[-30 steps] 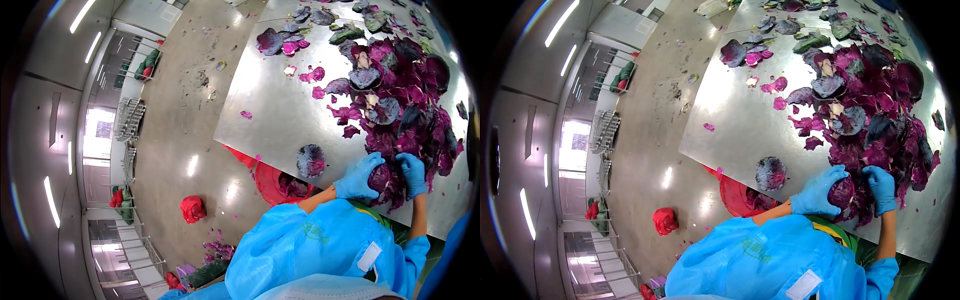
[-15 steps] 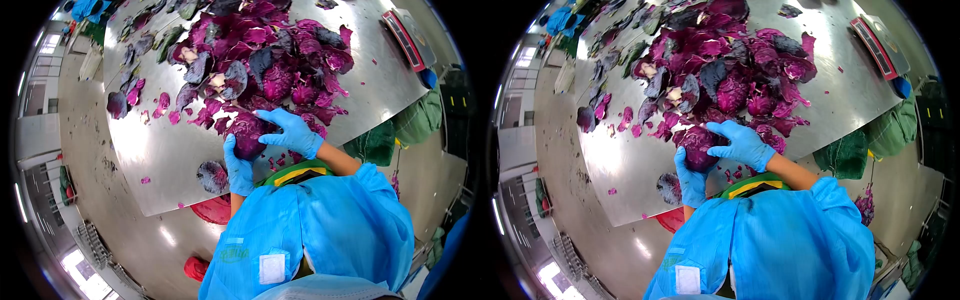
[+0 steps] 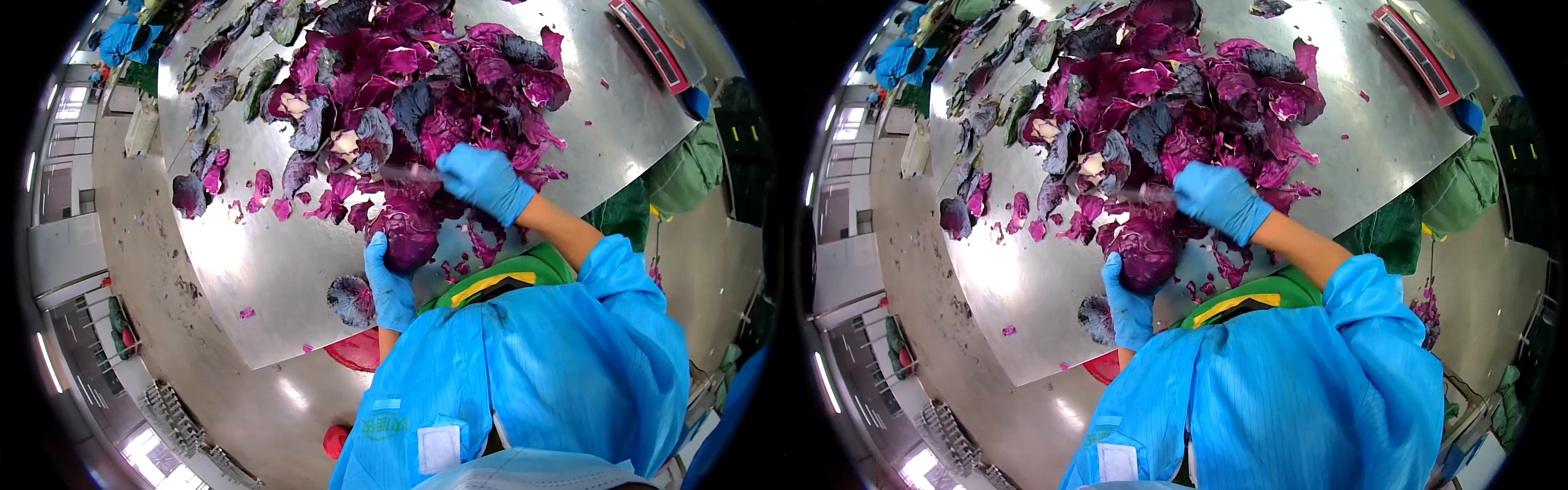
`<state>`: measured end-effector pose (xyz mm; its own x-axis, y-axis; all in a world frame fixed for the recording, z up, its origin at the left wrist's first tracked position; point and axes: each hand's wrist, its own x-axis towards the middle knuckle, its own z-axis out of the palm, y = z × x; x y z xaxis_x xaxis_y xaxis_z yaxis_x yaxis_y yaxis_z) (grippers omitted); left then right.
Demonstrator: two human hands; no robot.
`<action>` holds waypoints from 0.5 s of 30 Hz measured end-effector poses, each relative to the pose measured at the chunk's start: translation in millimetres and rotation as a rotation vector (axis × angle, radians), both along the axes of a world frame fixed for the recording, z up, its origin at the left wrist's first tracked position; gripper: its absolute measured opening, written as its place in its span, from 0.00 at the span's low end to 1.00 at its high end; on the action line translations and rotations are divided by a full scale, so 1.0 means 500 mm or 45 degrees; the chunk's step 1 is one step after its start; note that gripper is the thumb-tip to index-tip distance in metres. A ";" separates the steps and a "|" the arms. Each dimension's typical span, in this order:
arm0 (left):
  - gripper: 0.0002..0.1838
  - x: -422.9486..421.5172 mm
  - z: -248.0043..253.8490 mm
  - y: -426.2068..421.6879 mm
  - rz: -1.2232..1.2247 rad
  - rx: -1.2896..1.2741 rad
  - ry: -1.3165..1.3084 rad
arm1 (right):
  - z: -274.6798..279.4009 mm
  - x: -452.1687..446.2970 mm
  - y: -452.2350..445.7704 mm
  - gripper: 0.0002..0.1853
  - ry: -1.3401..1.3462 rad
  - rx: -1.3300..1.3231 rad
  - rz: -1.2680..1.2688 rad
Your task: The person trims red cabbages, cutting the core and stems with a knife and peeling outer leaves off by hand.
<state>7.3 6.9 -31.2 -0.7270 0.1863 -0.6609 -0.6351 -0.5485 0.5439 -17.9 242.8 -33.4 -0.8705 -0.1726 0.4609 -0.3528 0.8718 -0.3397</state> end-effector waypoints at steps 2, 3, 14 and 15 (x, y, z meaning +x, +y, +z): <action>0.36 0.000 0.016 0.007 0.042 -0.014 -0.023 | 0.034 0.006 0.012 0.19 -0.270 -0.425 0.023; 0.36 0.000 0.020 0.010 0.060 -0.020 -0.034 | 0.043 0.017 -0.003 0.22 -0.391 -0.559 0.087; 0.40 0.005 -0.019 -0.014 0.041 -0.031 -0.154 | 0.003 0.022 -0.042 0.11 -0.120 0.223 0.359; 0.42 0.004 -0.009 -0.004 -0.064 -0.070 0.060 | -0.014 0.004 -0.020 0.12 -0.116 0.155 0.286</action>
